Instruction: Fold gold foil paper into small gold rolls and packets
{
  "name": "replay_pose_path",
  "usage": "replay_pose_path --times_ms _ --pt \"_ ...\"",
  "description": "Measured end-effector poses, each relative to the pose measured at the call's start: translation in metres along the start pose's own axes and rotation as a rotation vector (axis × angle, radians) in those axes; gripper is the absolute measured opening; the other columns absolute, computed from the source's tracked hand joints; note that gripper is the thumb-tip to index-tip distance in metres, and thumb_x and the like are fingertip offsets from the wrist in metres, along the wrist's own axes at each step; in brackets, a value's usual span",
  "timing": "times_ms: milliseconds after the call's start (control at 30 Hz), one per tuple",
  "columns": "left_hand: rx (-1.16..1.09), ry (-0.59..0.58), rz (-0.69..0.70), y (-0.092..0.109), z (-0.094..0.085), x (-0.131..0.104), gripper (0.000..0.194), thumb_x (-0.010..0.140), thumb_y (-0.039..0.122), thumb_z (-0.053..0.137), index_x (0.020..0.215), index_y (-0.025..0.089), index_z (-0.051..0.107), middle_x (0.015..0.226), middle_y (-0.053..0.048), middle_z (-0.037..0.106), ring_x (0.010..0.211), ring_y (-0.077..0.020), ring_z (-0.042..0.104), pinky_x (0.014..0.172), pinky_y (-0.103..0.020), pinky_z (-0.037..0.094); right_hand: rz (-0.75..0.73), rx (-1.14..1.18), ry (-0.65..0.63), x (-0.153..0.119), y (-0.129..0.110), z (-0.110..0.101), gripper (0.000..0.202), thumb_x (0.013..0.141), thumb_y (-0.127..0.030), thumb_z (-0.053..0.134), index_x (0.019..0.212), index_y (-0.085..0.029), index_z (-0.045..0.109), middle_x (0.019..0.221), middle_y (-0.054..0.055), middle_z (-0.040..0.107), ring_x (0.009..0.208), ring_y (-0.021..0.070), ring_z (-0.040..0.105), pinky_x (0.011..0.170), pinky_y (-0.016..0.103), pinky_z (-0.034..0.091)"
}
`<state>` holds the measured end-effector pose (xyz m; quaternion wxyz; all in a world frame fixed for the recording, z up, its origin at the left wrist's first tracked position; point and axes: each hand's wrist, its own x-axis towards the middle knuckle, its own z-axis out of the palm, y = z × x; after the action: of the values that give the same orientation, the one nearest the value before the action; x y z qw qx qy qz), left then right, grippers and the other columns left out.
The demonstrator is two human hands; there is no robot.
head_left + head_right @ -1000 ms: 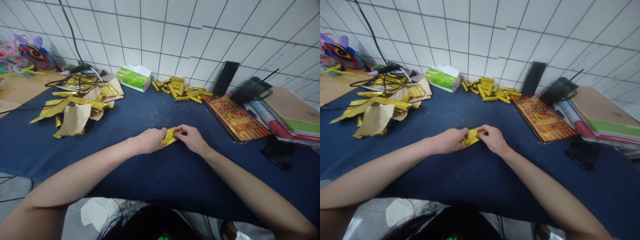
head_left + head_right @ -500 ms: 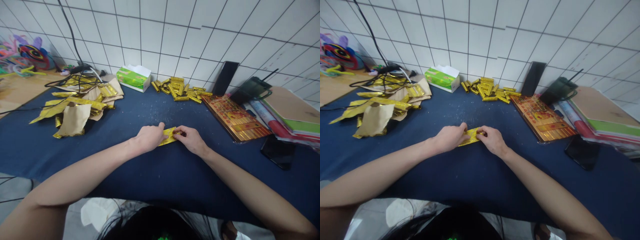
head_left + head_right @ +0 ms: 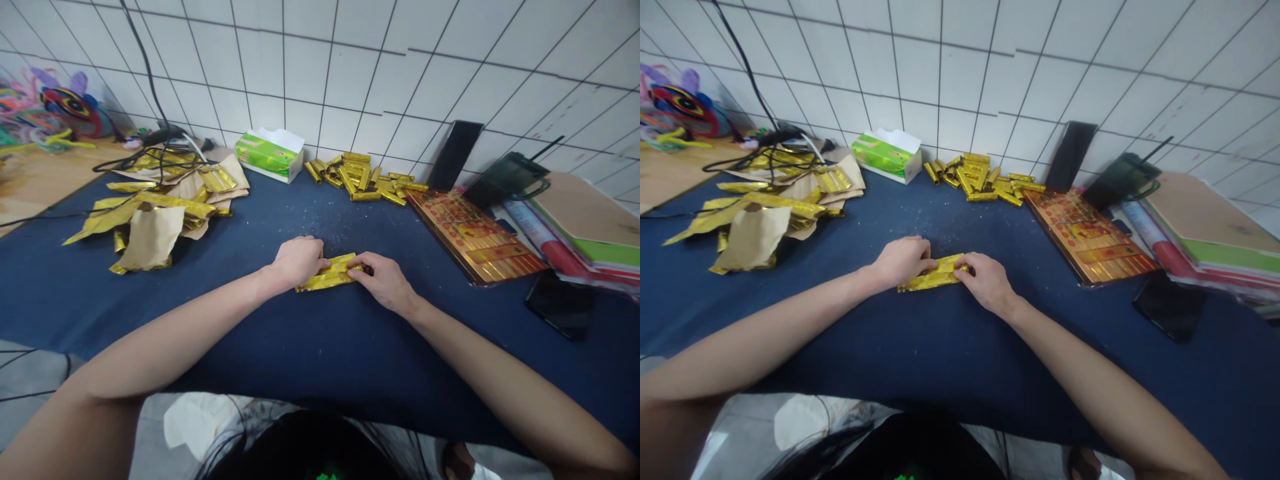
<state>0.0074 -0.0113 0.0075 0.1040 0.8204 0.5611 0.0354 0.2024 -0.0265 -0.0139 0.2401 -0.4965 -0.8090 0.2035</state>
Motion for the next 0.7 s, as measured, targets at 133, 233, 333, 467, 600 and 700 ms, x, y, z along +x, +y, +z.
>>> replay_pose_path --times_ms 133,233,333,467,600,700 --pt "0.038 0.035 0.031 0.001 0.003 0.001 0.022 0.082 0.034 0.046 0.075 0.016 0.057 0.081 -0.006 0.061 0.078 -0.0202 0.059 0.064 -0.029 0.043 0.002 -0.008 -0.006 0.0 -0.002 -0.001 0.011 0.076 -0.023 0.055 0.081 -0.019 0.064 0.071 0.0 0.061 0.061 0.0129 0.053 0.059 0.027 0.041" --pt "0.11 0.083 0.078 0.003 0.004 -0.001 0.021 0.083 0.032 0.046 0.08 0.015 0.057 0.082 -0.008 0.06 0.08 -0.0217 0.058 0.068 -0.031 0.043 0.0 -0.004 -0.003 0.0 -0.002 0.0 0.01 0.076 -0.024 0.056 0.08 -0.019 0.064 0.07 0.0 0.06 0.06 0.0127 0.052 0.058 0.027 0.041" --pt "0.214 0.173 0.147 0.006 0.003 -0.005 0.017 0.084 0.027 0.046 0.088 0.013 0.055 0.084 -0.009 0.058 0.084 -0.0231 0.057 0.071 -0.032 0.044 -0.001 0.011 0.015 0.0 0.001 0.002 0.01 0.076 -0.024 0.056 0.081 -0.019 0.063 0.071 0.0 0.06 0.061 0.0126 0.052 0.059 0.027 0.041" --pt "0.259 0.094 0.279 0.012 -0.002 -0.013 0.016 0.083 0.013 0.042 0.091 0.014 0.055 0.085 -0.007 0.055 0.078 -0.0192 0.057 0.064 -0.028 0.045 -0.016 -0.024 0.035 -0.001 0.002 0.003 0.011 0.077 -0.021 0.055 0.084 -0.019 0.063 0.075 0.001 0.061 0.066 0.0138 0.054 0.062 0.027 0.043" --pt "0.291 0.049 0.315 0.017 -0.001 -0.021 0.018 0.085 0.016 0.041 0.085 0.012 0.058 0.082 -0.007 0.053 0.078 -0.0183 0.056 0.061 -0.026 0.045 -0.087 -0.147 0.108 -0.004 0.001 0.003 0.01 0.078 -0.021 0.055 0.083 -0.018 0.064 0.081 0.004 0.061 0.077 0.0171 0.054 0.071 0.03 0.044" --pt "0.339 0.116 0.329 0.023 0.003 -0.029 0.021 0.087 0.019 0.04 0.085 0.01 0.059 0.084 -0.009 0.053 0.08 -0.0205 0.054 0.057 -0.026 0.044 -0.161 -0.235 0.177 -0.006 0.001 0.004 0.012 0.079 -0.023 0.055 0.085 -0.018 0.064 0.086 0.005 0.062 0.081 0.019 0.053 0.075 0.034 0.045"
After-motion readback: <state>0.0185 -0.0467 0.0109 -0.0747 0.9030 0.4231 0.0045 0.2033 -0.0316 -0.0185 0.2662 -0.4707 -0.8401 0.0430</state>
